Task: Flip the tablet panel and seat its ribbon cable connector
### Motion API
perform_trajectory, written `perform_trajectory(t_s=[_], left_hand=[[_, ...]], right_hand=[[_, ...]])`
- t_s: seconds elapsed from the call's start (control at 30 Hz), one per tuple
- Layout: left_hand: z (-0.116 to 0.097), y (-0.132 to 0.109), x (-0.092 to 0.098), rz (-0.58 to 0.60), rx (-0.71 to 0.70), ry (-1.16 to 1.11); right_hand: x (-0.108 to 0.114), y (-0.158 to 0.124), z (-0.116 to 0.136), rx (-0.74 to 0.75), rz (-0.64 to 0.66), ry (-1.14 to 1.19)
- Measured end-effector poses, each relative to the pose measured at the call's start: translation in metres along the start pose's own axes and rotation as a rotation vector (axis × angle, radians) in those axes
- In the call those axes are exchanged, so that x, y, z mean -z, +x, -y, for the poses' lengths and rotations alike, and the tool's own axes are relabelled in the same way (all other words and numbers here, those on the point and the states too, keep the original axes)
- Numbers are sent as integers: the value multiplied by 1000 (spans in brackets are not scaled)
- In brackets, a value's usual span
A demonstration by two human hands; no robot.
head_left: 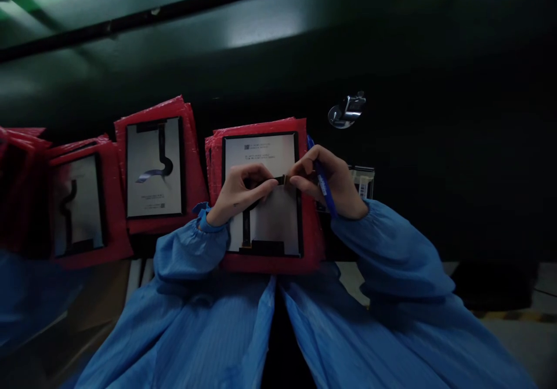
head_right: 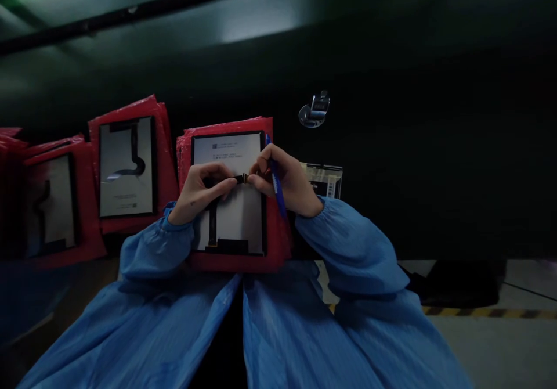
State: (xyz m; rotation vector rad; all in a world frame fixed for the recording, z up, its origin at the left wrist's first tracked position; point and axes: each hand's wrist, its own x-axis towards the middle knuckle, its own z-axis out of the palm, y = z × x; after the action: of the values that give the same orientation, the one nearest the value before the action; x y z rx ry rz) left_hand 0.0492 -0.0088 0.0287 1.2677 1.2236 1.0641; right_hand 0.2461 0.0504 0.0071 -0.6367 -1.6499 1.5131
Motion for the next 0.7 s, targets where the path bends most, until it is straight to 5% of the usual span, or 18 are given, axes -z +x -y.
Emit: perform_trajectory(t_s=[0.43, 0.7], left_hand=[[0, 1, 0, 72, 29, -35], [1, -1, 2, 20, -20, -46]], right_hand=[[-2, -1, -5, -15, 33, -26], [-1, -1, -7, -39, -11, 17]])
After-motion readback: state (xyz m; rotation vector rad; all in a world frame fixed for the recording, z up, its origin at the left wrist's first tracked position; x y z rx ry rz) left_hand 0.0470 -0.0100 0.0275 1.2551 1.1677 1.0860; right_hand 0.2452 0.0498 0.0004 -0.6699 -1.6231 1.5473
